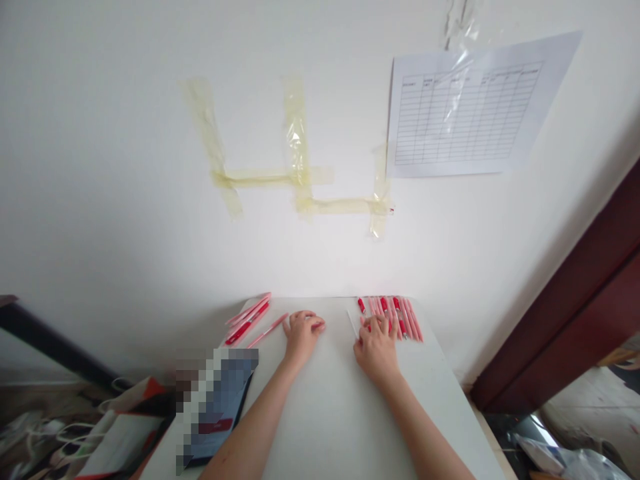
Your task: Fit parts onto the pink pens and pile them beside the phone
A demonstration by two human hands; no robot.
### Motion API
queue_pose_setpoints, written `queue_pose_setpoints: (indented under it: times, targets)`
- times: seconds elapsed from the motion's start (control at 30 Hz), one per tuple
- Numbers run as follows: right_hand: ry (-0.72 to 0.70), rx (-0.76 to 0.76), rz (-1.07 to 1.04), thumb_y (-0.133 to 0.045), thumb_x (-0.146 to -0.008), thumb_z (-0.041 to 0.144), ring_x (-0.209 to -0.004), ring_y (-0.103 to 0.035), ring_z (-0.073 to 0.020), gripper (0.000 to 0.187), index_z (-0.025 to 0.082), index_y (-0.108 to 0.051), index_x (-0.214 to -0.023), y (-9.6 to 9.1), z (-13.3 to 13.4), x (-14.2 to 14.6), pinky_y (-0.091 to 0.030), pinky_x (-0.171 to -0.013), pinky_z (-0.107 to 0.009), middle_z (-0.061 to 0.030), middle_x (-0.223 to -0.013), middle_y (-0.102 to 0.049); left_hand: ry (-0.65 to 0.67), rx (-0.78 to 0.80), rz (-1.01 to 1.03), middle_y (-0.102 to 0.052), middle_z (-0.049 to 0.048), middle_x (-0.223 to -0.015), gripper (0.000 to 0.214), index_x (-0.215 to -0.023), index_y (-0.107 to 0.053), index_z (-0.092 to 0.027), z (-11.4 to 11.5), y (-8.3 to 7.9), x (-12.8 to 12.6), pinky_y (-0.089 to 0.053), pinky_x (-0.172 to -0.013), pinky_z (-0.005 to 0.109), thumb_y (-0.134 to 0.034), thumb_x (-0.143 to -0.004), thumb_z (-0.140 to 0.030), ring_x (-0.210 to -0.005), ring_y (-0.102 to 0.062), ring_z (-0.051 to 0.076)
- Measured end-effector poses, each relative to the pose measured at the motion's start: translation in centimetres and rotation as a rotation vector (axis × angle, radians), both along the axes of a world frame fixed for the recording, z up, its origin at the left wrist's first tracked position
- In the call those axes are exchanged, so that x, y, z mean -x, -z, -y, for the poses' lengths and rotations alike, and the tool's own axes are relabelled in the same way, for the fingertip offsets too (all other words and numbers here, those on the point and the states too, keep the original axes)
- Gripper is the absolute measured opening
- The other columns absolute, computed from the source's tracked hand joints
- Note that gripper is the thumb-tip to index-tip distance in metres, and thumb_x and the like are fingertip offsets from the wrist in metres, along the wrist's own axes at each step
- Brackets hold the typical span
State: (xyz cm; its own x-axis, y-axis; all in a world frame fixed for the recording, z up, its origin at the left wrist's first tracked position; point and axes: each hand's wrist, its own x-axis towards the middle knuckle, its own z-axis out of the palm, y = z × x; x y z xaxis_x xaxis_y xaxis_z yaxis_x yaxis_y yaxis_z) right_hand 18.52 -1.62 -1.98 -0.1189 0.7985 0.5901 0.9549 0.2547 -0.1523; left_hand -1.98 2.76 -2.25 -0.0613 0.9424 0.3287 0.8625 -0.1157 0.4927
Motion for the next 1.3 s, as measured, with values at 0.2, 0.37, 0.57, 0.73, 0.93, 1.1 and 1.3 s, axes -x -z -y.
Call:
queue_pose_setpoints:
  times: [0.2, 0.37, 0.57, 0.73, 0.93, 1.1, 1.3]
  targets:
    - [0.018, 0.046, 0.004, -0.061, -0.082, 0.029, -0.117, -0.045, -0.0327, 0.015, 0.025, -0.071, -0.092, -0.2, 0.1, 0.0, -0.014, -0.113, -0.064, -0.0099, -0.107, -0.064, 0.0, 0.024, -0.008, -0.064, 0.0024, -0.115, 0.007, -0.083, -0.075, -0.031, 0.1, -0.2, -0.1, -0.015, -0.111, 0.066, -0.07, -0.08, -0.027, -0.122, -0.044, 0.029]
    - [0.039, 0.101, 0.001, -0.061, -0.084, 0.035, -0.121, -0.042, -0.0319, 0.016, 0.025, -0.071, -0.09, -0.4, 0.2, 0.1, -0.011, -0.115, -0.062, -0.008, -0.11, -0.063, -0.003, 0.046, -0.014, -0.064, 0.0015, -0.115, 0.008, -0.085, -0.075, -0.032, 0.1, -0.4, 0.0, -0.015, -0.111, 0.065, -0.071, -0.08, -0.028, -0.122, -0.043, 0.028]
    - [0.05, 0.127, 0.004, -0.061, -0.084, 0.035, -0.122, -0.041, -0.0321, 0.016, 0.025, -0.072, -0.09, -0.6, 0.3, 0.1, -0.009, -0.115, -0.06, -0.0081, -0.111, -0.063, -0.002, 0.069, -0.028, -0.063, 0.0017, -0.118, 0.013, -0.09, -0.075, -0.033, 0.1, -0.4, 0.1, -0.014, -0.112, 0.064, -0.073, -0.078, -0.027, -0.124, -0.043, 0.028]
    - [0.051, 0.127, -0.003, -0.06, -0.083, 0.033, -0.122, -0.041, -0.0328, 0.019, 0.025, -0.072, -0.096, -0.5, 0.3, 0.1, -0.009, -0.115, -0.061, -0.0093, -0.111, -0.063, -0.005, 0.06, -0.052, -0.061, 0.0026, -0.121, 0.023, -0.098, -0.073, -0.034, 0.2, -0.6, 0.5, -0.02, -0.11, 0.06, -0.075, -0.076, -0.027, -0.124, -0.043, 0.029]
    - [0.042, 0.094, -0.003, -0.061, -0.083, 0.032, -0.122, -0.042, -0.033, 0.014, 0.024, -0.071, -0.088, -0.5, 0.3, 0.0, -0.012, -0.115, -0.06, -0.009, -0.108, -0.064, -0.027, 0.085, -0.096, -0.06, 0.0045, -0.126, 0.029, -0.104, -0.073, -0.034, 0.3, -1.2, 1.2, -0.026, -0.107, 0.057, -0.072, -0.077, -0.023, -0.125, -0.041, 0.031]
    - [0.038, 0.06, -0.038, -0.061, -0.084, 0.032, -0.12, -0.043, -0.0321, 0.012, 0.025, -0.069, -0.078, -0.2, 0.1, -0.3, -0.015, -0.114, -0.06, -0.0074, -0.106, -0.064, -0.041, 0.1, -0.106, -0.06, 0.0053, -0.127, 0.034, -0.11, -0.071, -0.036, 0.4, -1.2, 1.4, -0.026, -0.106, 0.061, -0.065, -0.081, -0.019, -0.126, -0.04, 0.032]
    - [0.03, 0.015, -0.087, -0.062, -0.085, 0.034, -0.117, -0.044, -0.0308, 0.016, 0.024, -0.066, -0.073, 0.2, 0.0, -0.9, -0.022, -0.111, -0.06, -0.0067, -0.105, -0.063, -0.073, -0.008, -0.197, -0.06, 0.0074, -0.126, 0.032, -0.11, -0.07, -0.03, 0.6, -1.1, 1.8, -0.029, -0.106, 0.059, -0.061, -0.083, -0.015, -0.126, -0.04, 0.031]
